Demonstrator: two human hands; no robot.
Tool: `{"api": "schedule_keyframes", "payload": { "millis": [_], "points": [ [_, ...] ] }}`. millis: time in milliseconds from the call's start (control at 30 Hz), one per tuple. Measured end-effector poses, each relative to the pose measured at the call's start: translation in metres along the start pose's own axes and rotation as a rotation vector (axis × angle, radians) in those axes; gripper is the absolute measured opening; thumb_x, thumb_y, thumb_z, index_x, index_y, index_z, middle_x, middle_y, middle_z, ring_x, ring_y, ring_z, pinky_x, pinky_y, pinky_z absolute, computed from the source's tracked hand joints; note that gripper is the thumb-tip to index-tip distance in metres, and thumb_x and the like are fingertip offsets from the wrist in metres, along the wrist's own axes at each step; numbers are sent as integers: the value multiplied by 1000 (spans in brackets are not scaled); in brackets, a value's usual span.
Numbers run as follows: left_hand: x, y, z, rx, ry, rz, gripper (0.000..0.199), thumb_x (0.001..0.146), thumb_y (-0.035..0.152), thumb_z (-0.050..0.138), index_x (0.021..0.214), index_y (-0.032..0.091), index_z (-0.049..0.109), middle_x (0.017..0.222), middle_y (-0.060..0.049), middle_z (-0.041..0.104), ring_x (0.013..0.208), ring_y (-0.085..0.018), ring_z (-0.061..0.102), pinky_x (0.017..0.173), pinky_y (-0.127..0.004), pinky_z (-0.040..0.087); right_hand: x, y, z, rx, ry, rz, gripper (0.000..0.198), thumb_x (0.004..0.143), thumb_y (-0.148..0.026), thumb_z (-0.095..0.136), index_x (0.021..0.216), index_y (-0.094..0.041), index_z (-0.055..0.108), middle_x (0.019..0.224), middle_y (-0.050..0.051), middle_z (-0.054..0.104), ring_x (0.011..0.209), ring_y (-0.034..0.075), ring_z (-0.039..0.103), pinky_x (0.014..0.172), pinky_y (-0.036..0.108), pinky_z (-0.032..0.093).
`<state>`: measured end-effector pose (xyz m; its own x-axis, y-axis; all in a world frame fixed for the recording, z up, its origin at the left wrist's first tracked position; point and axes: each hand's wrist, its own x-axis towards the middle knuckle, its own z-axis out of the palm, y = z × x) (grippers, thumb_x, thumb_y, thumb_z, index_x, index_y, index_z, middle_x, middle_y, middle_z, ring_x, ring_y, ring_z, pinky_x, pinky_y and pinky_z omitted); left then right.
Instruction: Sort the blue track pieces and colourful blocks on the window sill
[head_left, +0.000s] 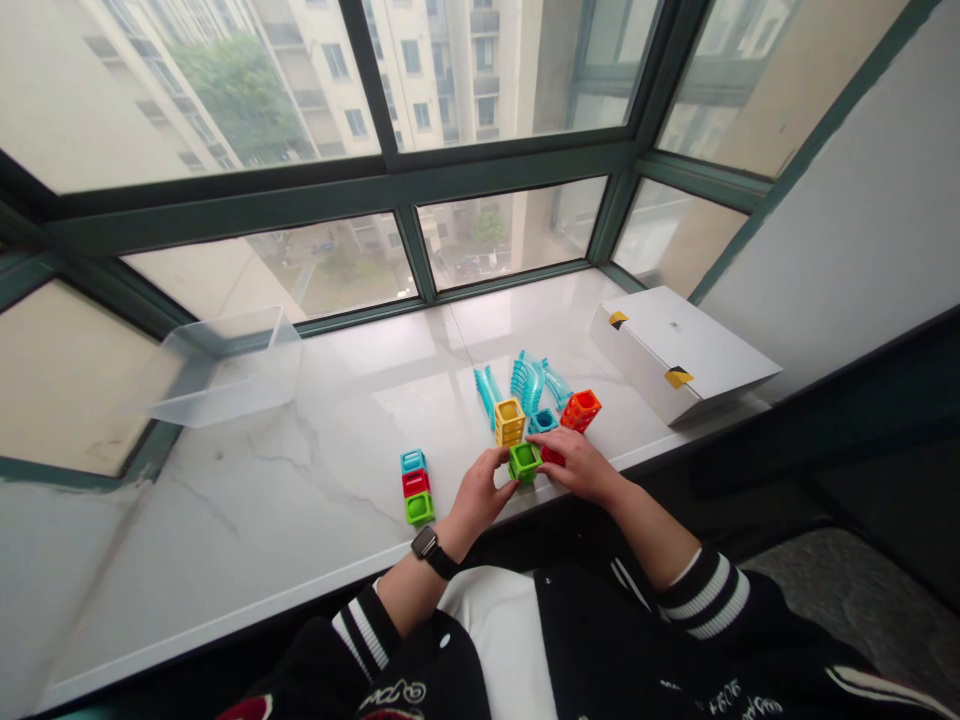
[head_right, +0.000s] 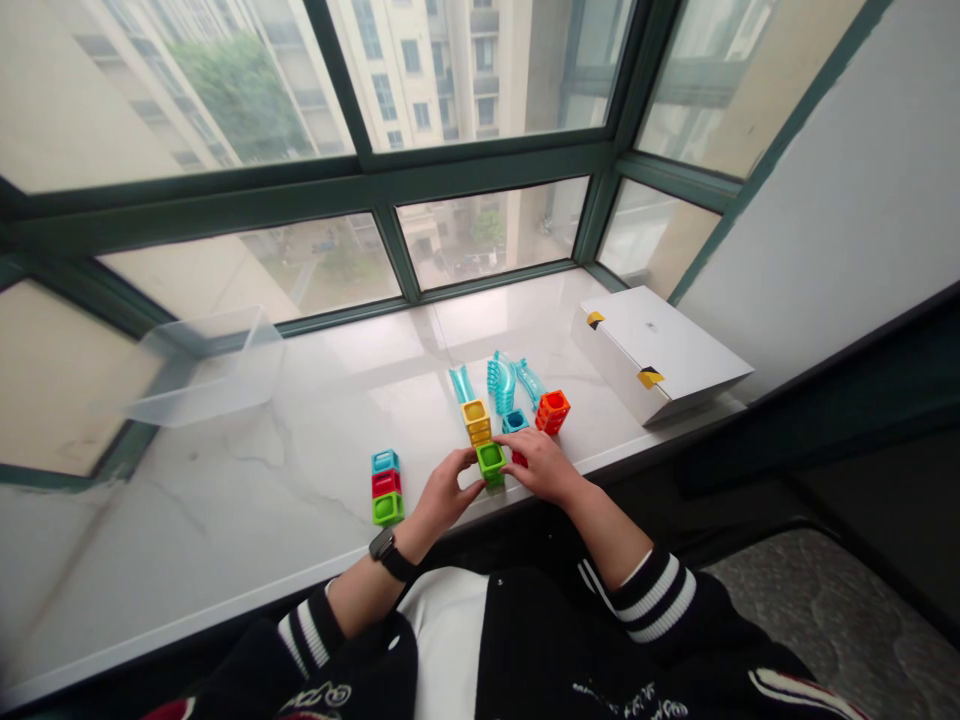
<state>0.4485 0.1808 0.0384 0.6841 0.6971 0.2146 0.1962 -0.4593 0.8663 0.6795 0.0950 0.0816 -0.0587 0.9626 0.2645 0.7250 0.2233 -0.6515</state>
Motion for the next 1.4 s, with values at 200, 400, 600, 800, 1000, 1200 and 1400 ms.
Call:
{"api": "schedule_keyframes", "payload": {
  "millis": [200,400,600,800,1000,1200,1400],
  "points": [
    [0,-1,1,-18,10,-14,43,87,21,79,127,26,64,120,-8,71,113,-26,70,103,-48,59,0,2,1,4,-5,0,50,91,-21,76,140,-25,67,125,11,76,115,30,68,105,53,52],
    [-1,-1,2,-12,17,-16,41,87,21,79,124,26,64,119,-7,72,111,-25,71,102,-47,60,1,4,0,-20,-33,-3,50,93,-23,75,142,-25,65,124,11,76,114,30,68,104,51,53],
    [-1,0,1,-8,12,0,43,86,25,81,126,26,63,121,-6,71,113,-24,70,103,-45,59,1,4,0,-34,-38,-1,51,93,-23,74,143,-25,65,125,11,75,116,30,68,105,50,52],
    [-3,-1,3,5,28,-21,37,90,26,78,124,26,64,119,-7,70,112,-25,70,102,-46,59,2,3,-2,-37,-51,5,50,92,-24,75,142,-24,66,125,12,75,116,30,67,105,50,51],
    [-5,-4,3,53,27,4,36,93,26,75,127,27,62,120,-7,70,113,-25,69,101,-46,58,2,5,-1,-39,-46,11,49,92,-26,76,140,-24,67,123,11,76,114,29,68,104,49,53],
    [-5,-4,4,61,12,17,36,93,25,75,127,27,62,122,-8,69,114,-26,68,102,-46,58,1,8,0,-38,-45,2,49,92,-27,75,141,-26,67,127,11,76,116,30,69,105,50,53],
    [-4,-3,-3,87,-13,51,38,93,25,75,129,27,62,124,-9,69,116,-26,69,102,-46,59,0,12,1,-37,-54,-8,52,92,-28,74,144,-28,65,131,10,75,119,30,68,106,51,53]
  ]
}}
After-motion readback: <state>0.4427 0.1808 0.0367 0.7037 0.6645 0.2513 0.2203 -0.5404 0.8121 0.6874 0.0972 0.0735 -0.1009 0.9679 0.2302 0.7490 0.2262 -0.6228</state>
